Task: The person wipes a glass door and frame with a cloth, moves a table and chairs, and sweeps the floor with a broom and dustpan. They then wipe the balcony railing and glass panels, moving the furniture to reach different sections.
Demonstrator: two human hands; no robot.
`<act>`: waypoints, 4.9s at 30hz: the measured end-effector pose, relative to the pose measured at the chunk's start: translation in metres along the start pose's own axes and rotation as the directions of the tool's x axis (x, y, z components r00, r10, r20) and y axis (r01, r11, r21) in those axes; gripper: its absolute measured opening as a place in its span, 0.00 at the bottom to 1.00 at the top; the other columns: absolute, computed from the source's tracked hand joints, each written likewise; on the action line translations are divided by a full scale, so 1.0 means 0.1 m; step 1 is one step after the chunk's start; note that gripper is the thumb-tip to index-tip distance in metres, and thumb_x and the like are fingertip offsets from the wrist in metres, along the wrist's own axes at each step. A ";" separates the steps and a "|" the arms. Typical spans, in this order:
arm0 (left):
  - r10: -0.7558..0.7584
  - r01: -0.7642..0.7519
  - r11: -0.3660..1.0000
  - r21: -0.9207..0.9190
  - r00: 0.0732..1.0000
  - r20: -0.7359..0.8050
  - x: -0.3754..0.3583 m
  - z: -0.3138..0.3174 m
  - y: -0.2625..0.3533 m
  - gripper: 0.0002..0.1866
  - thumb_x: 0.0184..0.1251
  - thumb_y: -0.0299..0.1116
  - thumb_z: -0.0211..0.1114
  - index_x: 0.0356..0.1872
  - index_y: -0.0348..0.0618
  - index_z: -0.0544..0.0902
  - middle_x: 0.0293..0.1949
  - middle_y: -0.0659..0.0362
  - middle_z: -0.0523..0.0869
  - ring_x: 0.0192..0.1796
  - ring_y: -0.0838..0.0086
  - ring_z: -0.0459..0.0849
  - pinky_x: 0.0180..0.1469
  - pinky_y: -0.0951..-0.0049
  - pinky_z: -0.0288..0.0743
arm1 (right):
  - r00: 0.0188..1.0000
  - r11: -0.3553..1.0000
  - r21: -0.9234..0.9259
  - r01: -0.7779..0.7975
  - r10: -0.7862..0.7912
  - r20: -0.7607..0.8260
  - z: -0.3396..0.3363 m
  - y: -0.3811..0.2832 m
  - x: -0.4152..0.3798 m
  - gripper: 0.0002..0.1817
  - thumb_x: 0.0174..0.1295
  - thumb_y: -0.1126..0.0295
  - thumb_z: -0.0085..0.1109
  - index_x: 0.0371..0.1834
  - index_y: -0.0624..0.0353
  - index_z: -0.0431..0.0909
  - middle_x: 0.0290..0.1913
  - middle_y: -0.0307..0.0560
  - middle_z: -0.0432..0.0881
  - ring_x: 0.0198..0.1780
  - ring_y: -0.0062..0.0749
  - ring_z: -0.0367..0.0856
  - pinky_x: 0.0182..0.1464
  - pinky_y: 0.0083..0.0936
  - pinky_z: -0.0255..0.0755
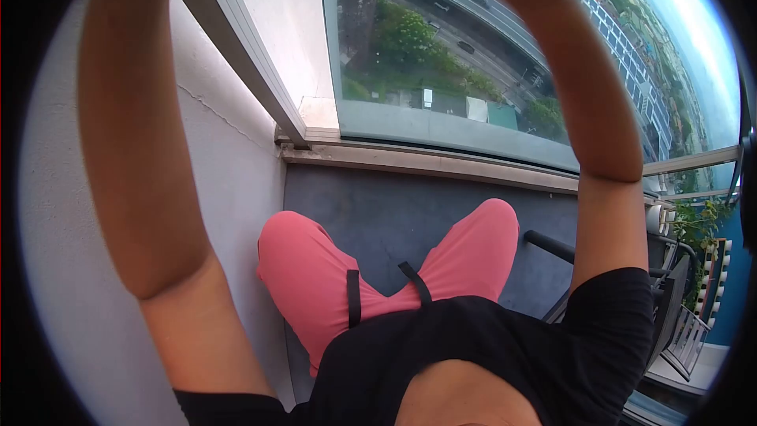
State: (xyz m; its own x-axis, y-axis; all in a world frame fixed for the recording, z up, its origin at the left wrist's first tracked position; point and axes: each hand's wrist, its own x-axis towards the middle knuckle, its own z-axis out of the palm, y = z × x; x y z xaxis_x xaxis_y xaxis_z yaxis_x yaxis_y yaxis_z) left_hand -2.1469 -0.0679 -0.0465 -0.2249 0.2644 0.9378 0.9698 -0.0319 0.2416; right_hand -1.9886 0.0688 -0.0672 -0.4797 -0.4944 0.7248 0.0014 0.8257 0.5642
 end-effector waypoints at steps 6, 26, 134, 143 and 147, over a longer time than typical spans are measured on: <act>-0.480 0.505 0.788 -0.352 0.862 0.163 -2.39 0.35 0.01 0.31 0.73 0.44 0.31 0.68 0.28 0.47 0.70 0.46 0.53 0.74 0.60 0.44 0.72 0.65 0.34 | 0.981 0.992 -0.035 -0.119 0.123 0.147 0.40 -0.74 -0.94 0.09 0.45 0.70 0.55 0.31 0.52 0.80 0.44 0.35 0.79 0.60 0.27 0.69 0.66 0.39 0.49; -0.596 0.712 0.622 -0.326 0.700 0.394 -3.59 0.99 -0.04 0.33 0.74 0.47 0.32 0.68 0.29 0.43 0.71 0.45 0.47 0.73 0.59 0.44 0.72 0.66 0.37 | 0.982 0.967 -0.216 -0.137 0.162 0.101 -0.24 -0.04 -1.72 0.03 0.45 0.77 0.54 0.22 0.55 0.75 0.38 0.39 0.79 0.52 0.32 0.75 0.63 0.47 0.55; -0.792 0.884 0.467 0.003 0.417 0.447 -3.39 0.76 -0.30 0.30 0.69 0.44 0.43 0.65 0.31 0.59 0.63 0.50 0.66 0.67 0.65 0.61 0.69 0.67 0.47 | -0.867 -0.497 -0.766 -0.408 0.473 0.155 -0.90 -0.66 -5.77 0.22 0.53 0.75 0.54 0.54 0.70 0.71 0.62 0.53 0.59 0.64 0.50 0.57 0.63 0.33 0.60; -0.461 0.727 0.310 0.613 -0.449 0.766 -2.58 0.18 1.41 0.33 0.66 0.47 0.50 0.70 0.45 0.55 0.59 0.56 0.74 0.64 0.62 0.67 0.63 0.60 0.57 | -0.679 -0.921 0.367 -0.134 0.355 0.643 -2.13 -0.67 -4.41 0.23 0.41 0.83 0.49 0.46 0.66 0.75 0.43 0.47 0.79 0.48 0.40 0.77 0.50 0.34 0.72; -0.137 0.738 0.341 0.582 -0.574 0.807 -1.81 0.73 2.60 0.34 0.67 0.55 0.48 0.68 0.44 0.59 0.62 0.55 0.72 0.65 0.61 0.66 0.64 0.59 0.56 | -0.494 -0.674 0.707 0.215 0.549 0.674 -2.98 -0.39 -3.39 0.27 0.40 0.83 0.49 0.51 0.68 0.72 0.46 0.51 0.78 0.49 0.38 0.78 0.54 0.34 0.72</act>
State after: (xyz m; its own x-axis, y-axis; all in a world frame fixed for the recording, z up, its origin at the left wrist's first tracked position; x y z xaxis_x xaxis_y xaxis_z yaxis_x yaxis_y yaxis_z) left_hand -1.8474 -0.0538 -0.1720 0.0721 0.6309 -0.7725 0.2194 0.7455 0.6293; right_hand -1.5652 0.1233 -0.2168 -0.3538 0.8809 -0.3145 -0.7245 -0.4707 -0.5035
